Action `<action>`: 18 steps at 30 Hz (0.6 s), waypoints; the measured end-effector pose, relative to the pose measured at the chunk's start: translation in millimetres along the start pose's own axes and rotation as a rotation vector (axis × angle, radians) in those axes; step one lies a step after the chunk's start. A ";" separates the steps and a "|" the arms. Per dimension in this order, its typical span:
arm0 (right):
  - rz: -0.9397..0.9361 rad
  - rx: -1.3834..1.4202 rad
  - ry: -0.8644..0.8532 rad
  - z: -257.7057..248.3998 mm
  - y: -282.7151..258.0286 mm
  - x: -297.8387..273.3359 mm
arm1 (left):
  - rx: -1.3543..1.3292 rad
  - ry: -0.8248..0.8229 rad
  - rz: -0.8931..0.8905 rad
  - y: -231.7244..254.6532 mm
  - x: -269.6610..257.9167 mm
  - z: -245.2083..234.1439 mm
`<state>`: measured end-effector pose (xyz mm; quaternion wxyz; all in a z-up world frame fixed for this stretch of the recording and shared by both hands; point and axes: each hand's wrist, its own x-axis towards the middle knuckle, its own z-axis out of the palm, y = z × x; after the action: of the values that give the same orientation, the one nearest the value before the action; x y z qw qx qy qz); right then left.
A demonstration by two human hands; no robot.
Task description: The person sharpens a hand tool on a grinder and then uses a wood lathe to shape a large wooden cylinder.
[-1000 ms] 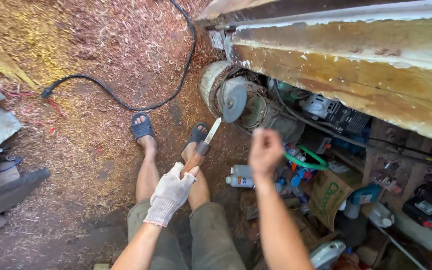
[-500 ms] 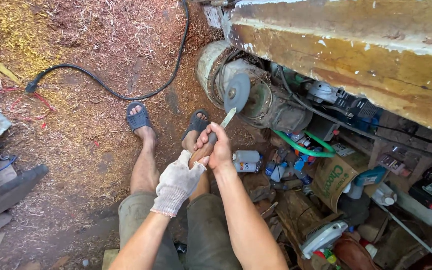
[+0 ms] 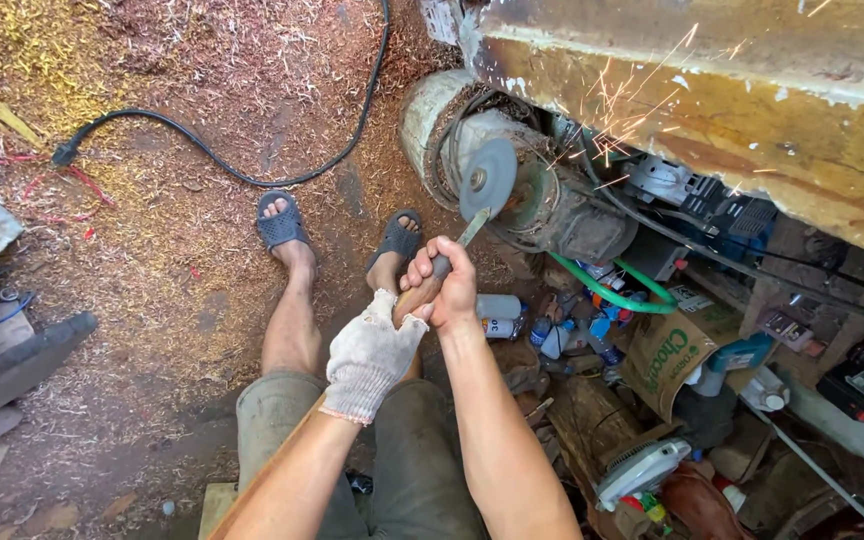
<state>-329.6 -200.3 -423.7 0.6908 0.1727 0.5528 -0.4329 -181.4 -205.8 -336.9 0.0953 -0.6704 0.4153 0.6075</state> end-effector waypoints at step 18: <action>-0.032 0.045 0.014 8.8 5.4 -4.5 | 0.019 0.001 0.040 2.0 -3.8 -9.9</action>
<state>-320.0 -201.7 -417.9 0.6759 0.1824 0.5504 -0.4550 -175.2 -211.6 -330.3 0.0896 -0.6613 0.4343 0.6050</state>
